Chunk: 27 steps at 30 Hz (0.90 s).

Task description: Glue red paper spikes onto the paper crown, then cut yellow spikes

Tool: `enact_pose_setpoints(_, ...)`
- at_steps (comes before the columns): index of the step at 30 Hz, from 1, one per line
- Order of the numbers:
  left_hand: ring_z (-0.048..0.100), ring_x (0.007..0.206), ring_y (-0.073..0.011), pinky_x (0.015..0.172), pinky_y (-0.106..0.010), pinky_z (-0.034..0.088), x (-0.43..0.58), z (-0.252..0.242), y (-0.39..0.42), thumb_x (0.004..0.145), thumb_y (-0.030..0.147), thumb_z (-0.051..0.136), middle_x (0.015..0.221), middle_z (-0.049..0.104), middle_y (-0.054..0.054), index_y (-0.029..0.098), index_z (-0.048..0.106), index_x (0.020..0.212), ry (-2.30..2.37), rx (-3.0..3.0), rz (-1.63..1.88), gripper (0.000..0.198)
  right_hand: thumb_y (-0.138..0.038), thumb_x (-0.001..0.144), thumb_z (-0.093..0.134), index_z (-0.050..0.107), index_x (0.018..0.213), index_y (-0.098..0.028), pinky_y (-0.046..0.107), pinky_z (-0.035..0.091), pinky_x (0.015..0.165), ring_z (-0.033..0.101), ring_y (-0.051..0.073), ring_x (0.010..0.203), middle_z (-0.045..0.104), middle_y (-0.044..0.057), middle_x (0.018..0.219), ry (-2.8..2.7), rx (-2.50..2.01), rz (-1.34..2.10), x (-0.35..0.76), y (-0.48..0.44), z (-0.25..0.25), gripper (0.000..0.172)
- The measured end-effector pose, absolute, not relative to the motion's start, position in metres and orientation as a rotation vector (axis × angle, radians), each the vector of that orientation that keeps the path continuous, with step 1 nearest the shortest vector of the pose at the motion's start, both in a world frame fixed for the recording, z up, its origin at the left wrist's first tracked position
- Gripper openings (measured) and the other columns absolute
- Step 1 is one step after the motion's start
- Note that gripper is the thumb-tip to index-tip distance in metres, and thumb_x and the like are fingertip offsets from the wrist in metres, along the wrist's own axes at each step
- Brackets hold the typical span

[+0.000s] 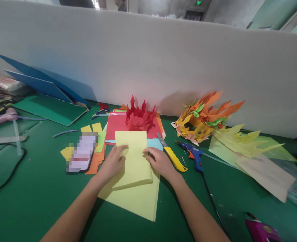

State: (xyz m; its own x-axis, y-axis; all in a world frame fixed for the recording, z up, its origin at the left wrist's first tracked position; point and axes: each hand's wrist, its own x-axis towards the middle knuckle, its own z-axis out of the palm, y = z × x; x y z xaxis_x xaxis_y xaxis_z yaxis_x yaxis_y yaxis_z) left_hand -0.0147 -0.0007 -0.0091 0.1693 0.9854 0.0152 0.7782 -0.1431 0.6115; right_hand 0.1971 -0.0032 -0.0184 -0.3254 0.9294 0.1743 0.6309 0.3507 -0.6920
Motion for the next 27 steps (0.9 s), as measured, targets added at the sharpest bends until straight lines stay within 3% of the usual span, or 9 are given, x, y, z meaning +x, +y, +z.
enact_pose_setpoints(6, 0.053, 0.118, -0.0239, 0.097, -0.037, 0.046, -0.015, -0.016, 0.001, 0.078, 0.009, 0.041, 0.123, 0.054, -0.01, 0.017, 0.054, 0.118, 1.72, 1.959, 0.578, 0.043, -0.004, 0.08, 0.055, 0.06, 0.078, -0.019, 0.032, 0.041, 0.077, 0.058, 0.019, 0.083, 0.068, 0.004, 0.085, -2.186, -1.287, 0.663, 0.195, 0.003, -0.013, 0.016)
enact_pose_setpoints(10, 0.052, 0.118, -0.0255, 0.099, -0.04, 0.044, -0.015, -0.018, 0.001, 0.078, 0.007, 0.04, 0.121, 0.055, -0.012, 0.016, 0.054, 0.118, 1.737, 1.959, 0.571, 0.044, -0.007, 0.078, 0.06, 0.065, 0.092, -0.021, 0.036, 0.04, 0.084, 0.055, 0.02, 0.09, 0.069, 0.003, 0.107, -2.272, -1.333, 0.672, 0.204, -0.008, -0.005, 0.021)
enact_pose_setpoints(17, 0.051, 0.119, -0.0255, 0.098, -0.04, 0.044, -0.014, -0.02, 0.0, 0.077, 0.009, 0.04, 0.123, 0.055, -0.011, 0.017, 0.055, 0.117, 1.746, 1.98, 0.634, 0.044, -0.021, 0.076, 0.066, 0.06, 0.118, -0.031, 0.048, 0.035, 0.096, 0.046, 0.026, 0.112, 0.05, 0.001, 0.14, -2.295, -1.535, 0.805, 0.216, -0.037, 0.003, 0.044)
enact_pose_setpoints(22, 0.054, 0.115, -0.0268, 0.094, -0.041, 0.046, -0.017, -0.01, 0.0, 0.078, 0.014, 0.042, 0.121, 0.057, -0.011, 0.018, 0.055, 0.119, 1.807, 1.951, 0.535, 0.044, -0.034, 0.074, 0.07, 0.058, 0.123, -0.032, 0.049, 0.033, 0.1, 0.045, 0.028, 0.118, 0.05, 0.002, 0.139, -2.294, -1.511, 0.785, 0.223, -0.046, -0.001, 0.05)
enact_pose_setpoints(27, 0.048, 0.121, -0.0309, 0.096, -0.044, 0.043, -0.026, 0.002, 0.002, 0.079, 0.032, 0.049, 0.122, 0.058, -0.013, 0.016, 0.055, 0.119, 1.813, 1.89, 0.49, 0.044, -0.033, 0.087, 0.052, 0.055, 0.124, -0.021, 0.049, 0.036, 0.099, 0.047, 0.029, 0.119, 0.054, 0.012, 0.131, -1.972, -1.633, 0.331, 0.238, -0.042, -0.016, 0.039)
